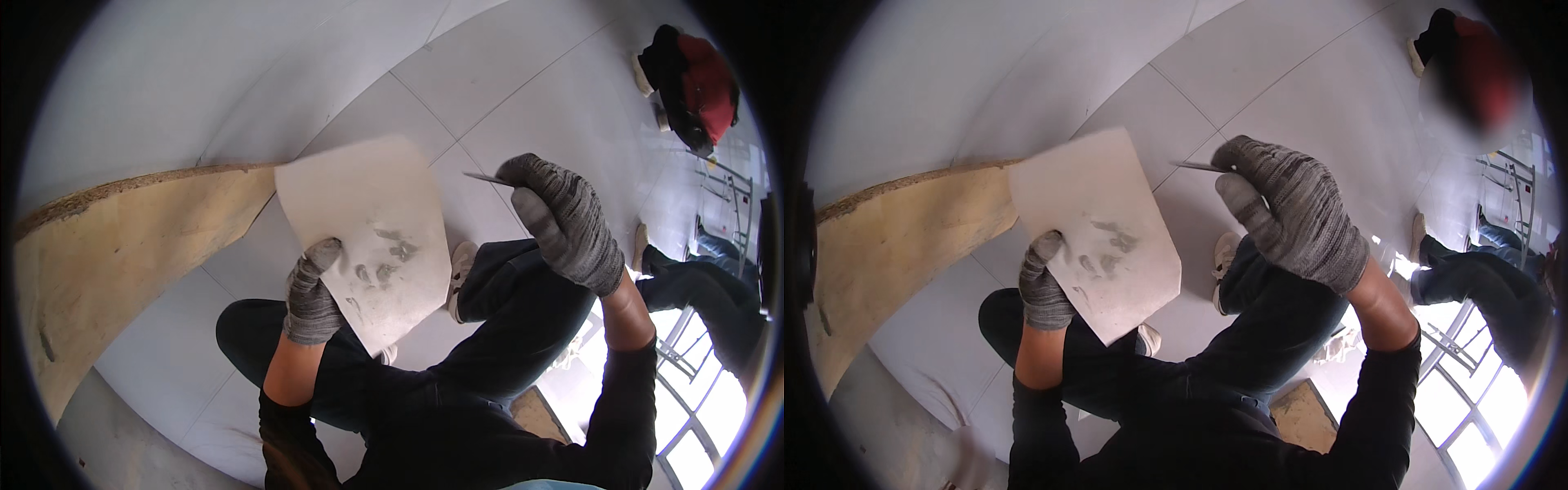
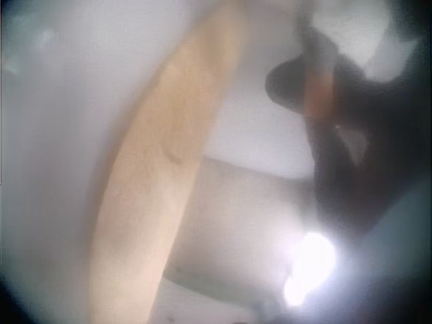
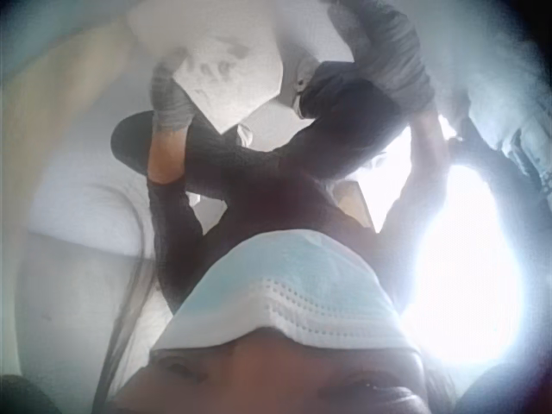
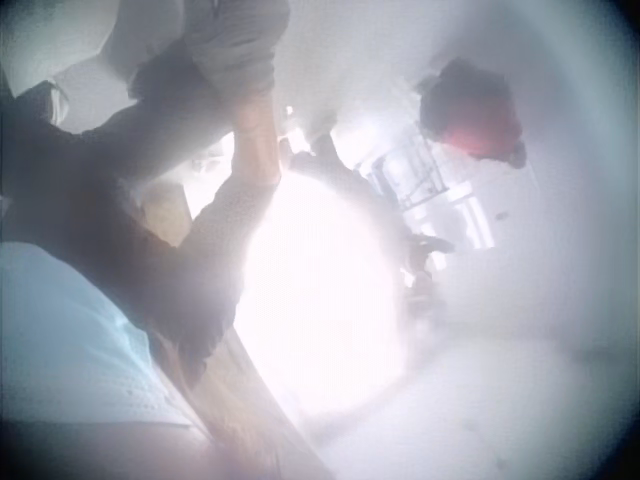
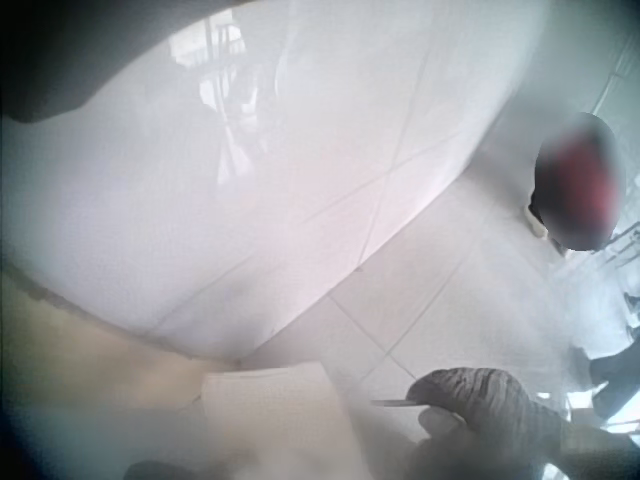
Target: The person applies grout to the seams between white wall tiles using a small putty knife. They repeatedly scoop grout from a paper sheet and press it into the joints, working along a wall section near an electrical box.
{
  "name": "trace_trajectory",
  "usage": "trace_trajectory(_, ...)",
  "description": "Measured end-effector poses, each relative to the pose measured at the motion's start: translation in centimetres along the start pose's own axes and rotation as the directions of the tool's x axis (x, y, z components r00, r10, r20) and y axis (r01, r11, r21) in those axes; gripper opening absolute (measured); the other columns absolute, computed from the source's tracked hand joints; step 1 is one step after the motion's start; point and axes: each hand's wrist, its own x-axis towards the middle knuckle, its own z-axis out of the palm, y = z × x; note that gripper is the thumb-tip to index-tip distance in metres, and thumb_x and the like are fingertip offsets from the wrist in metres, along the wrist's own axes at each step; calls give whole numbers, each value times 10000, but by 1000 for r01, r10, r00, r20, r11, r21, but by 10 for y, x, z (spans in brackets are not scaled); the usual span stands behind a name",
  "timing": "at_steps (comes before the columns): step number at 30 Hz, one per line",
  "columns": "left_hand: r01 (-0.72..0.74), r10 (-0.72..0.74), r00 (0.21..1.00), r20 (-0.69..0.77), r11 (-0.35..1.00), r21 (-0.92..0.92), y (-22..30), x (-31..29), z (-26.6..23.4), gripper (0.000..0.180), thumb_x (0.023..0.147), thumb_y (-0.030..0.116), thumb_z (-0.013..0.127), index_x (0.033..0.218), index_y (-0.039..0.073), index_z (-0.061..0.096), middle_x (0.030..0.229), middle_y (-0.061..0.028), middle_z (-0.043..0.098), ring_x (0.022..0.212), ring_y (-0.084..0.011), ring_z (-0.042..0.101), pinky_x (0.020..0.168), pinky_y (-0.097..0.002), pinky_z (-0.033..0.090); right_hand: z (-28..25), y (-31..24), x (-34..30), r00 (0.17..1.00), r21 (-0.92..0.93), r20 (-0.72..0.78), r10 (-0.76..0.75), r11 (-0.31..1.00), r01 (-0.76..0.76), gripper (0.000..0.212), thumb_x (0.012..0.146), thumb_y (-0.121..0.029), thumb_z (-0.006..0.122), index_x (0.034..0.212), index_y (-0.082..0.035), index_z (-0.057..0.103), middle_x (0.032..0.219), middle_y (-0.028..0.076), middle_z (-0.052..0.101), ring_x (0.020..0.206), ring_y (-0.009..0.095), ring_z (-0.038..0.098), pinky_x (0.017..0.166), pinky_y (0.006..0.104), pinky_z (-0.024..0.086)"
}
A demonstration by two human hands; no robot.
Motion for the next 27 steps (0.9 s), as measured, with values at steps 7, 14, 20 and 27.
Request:
trace_trajectory(7, -67, 67, 995, 71, 998, 2, -10, -3, 30, 672, 799, 279, 633, 1346, -22, 385, 1279, -217, 501, 1141, -372, 536, 940, -504, 481, 19, -20, -12, 970, -166, -37, -242, 958, 232, 245, 847, -255, 617, 962, -42, 657, 792, 104, 632, 754, 269, 599, 676, 362, 498)
trace_trajectory(14, -3, 55, 974, 220, 973, -231, -19, -19, 33, 664, 793, 250, 617, 1348, -23, 375, 1274, -216, 498, 1135, -372, 536, 932, -514, 484, 35, -32, -26, 967, -238, -116, -227, 952, 195, 199, 853, -252, 621, 920, -69, 662, 732, 86, 607, 672, 266, 601, 611, 358, 494)
trace_trajectory(20, -51, 73, 988, 135, 985, -165, -3, -16, 22, 646, 807, 232, 608, 1350, -26, 372, 1277, -217, 495, 1135, -381, 532, 922, -514, 483, 46, -35, -13, 967, -215, -220, -125, 973, 77, 186, 882, -241, 608, 906, -59, 642, 720, 106, 596, 624, 286, 590, 573, 357, 486)
trace_trajectory(27, -64, 83, 986, 148, 989, -131, 1, -26, 24, 649, 810, 221, 609, 1351, -37, 359, 1295, -234, 477, 1126, -395, 530, 922, -523, 479, 33, -52, -22, 910, -374, -307, -280, 914, 155, 224, 849, -172, 638, 1032, -49, 680, 728, 121, 584, 667, 273, 563, 627, 353, 471)
